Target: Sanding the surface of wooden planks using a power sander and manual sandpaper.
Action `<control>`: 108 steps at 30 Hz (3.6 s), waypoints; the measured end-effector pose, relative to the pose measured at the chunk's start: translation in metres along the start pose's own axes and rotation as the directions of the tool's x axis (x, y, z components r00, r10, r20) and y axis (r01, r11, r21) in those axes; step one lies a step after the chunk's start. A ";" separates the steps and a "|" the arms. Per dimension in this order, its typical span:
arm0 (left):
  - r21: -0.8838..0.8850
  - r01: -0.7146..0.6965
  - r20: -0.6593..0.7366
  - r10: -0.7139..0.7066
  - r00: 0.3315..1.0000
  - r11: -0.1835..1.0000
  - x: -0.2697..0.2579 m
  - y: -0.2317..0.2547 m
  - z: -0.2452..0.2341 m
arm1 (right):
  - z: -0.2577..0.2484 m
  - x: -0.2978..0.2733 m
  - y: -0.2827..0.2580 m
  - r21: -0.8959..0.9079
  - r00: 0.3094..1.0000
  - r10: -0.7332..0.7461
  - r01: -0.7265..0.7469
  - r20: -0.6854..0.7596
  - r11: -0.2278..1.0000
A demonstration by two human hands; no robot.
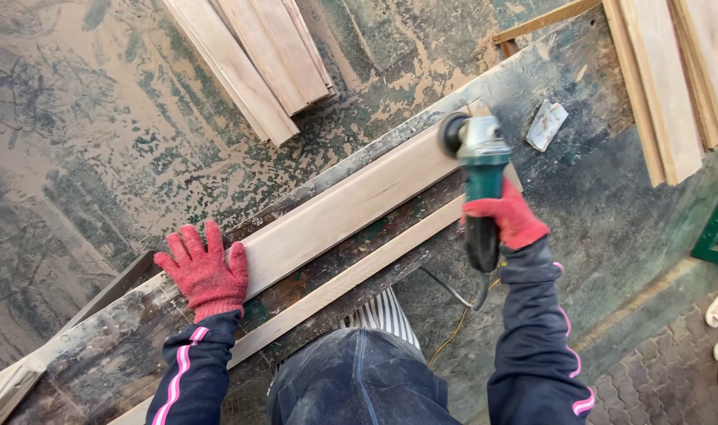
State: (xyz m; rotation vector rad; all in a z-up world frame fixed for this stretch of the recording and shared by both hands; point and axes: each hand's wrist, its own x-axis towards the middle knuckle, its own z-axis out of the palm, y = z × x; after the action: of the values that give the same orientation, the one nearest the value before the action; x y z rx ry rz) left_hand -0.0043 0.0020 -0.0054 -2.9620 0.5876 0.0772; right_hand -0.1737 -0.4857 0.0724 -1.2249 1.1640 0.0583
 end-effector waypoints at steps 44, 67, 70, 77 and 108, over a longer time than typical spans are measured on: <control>0.123 -0.195 -0.236 0.220 0.947 0.973 0.005 0.025 0.025 | -0.067 -0.077 0.006 0.425 0.969 -0.241 0.199 0.048 0.883; -0.660 0.750 0.232 0.958 0.166 0.029 -0.011 0.608 -0.167 | -0.244 -0.023 0.123 0.903 0.452 -0.784 -0.276 0.424 0.329; -0.690 0.723 0.087 0.988 0.125 -0.031 0.016 0.610 -0.134 | -0.260 -0.013 0.088 0.835 0.369 -0.759 -0.100 0.536 0.541; -0.734 -0.053 0.232 0.323 0.918 0.677 0.105 0.609 -0.050 | -0.278 0.051 0.031 -0.010 0.951 -0.309 0.309 0.007 0.951; -0.785 0.594 0.618 -0.167 0.768 -0.173 -0.046 0.457 0.036 | -0.183 0.184 0.002 -0.995 0.800 -0.598 -0.016 0.047 -0.099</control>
State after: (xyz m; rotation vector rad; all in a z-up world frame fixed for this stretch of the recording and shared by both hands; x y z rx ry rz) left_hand -0.2225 -0.3956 -0.0874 -4.0030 -1.1505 1.5957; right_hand -0.2091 -0.7181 -0.0383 -3.0716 1.0802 0.3585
